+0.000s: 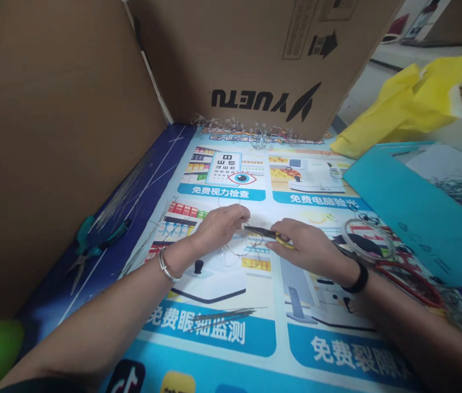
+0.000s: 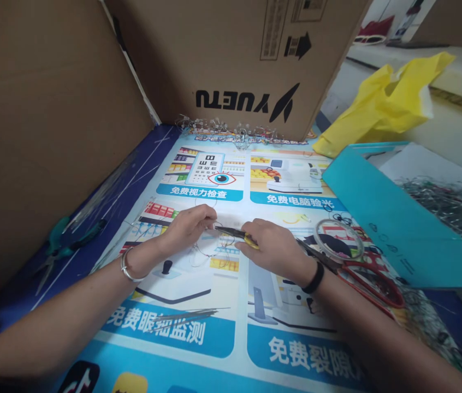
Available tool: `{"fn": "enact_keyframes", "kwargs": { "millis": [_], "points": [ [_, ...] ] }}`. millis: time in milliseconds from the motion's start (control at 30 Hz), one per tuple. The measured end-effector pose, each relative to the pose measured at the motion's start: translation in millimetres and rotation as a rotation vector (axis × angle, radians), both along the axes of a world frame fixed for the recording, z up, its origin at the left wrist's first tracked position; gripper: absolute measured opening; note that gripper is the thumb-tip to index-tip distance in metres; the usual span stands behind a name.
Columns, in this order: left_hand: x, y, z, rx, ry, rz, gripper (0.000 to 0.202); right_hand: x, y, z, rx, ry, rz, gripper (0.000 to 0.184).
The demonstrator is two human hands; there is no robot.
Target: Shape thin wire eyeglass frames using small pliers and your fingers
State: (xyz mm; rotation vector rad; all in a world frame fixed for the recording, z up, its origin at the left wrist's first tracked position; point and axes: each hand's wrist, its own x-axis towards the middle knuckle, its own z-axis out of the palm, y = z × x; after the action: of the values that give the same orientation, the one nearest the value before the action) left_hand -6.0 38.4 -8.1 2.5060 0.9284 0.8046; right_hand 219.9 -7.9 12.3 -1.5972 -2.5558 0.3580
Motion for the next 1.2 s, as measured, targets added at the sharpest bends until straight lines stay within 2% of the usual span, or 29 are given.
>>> {"fn": "enact_keyframes", "kwargs": {
  "millis": [267, 533, 867, 1200],
  "points": [
    [0, 1, -0.5, 0.021, -0.065, -0.043, 0.015, 7, 5, -10.7, 0.063, 0.061, 0.095, 0.028],
    [1, 0, 5.6, -0.094, -0.151, -0.095, 0.010, 9, 4, -15.0, 0.130, 0.130, 0.167, 0.027],
    [1, 1, 3.0, -0.181, -0.173, -0.123, 0.010, 9, 4, -16.0, 0.137, 0.128, 0.186, 0.026],
    [1, 0, 9.6, -0.116, -0.117, -0.128, 0.012, 5, 2, -11.7, 0.093, 0.047, 0.142, 0.027]
  ]
}}
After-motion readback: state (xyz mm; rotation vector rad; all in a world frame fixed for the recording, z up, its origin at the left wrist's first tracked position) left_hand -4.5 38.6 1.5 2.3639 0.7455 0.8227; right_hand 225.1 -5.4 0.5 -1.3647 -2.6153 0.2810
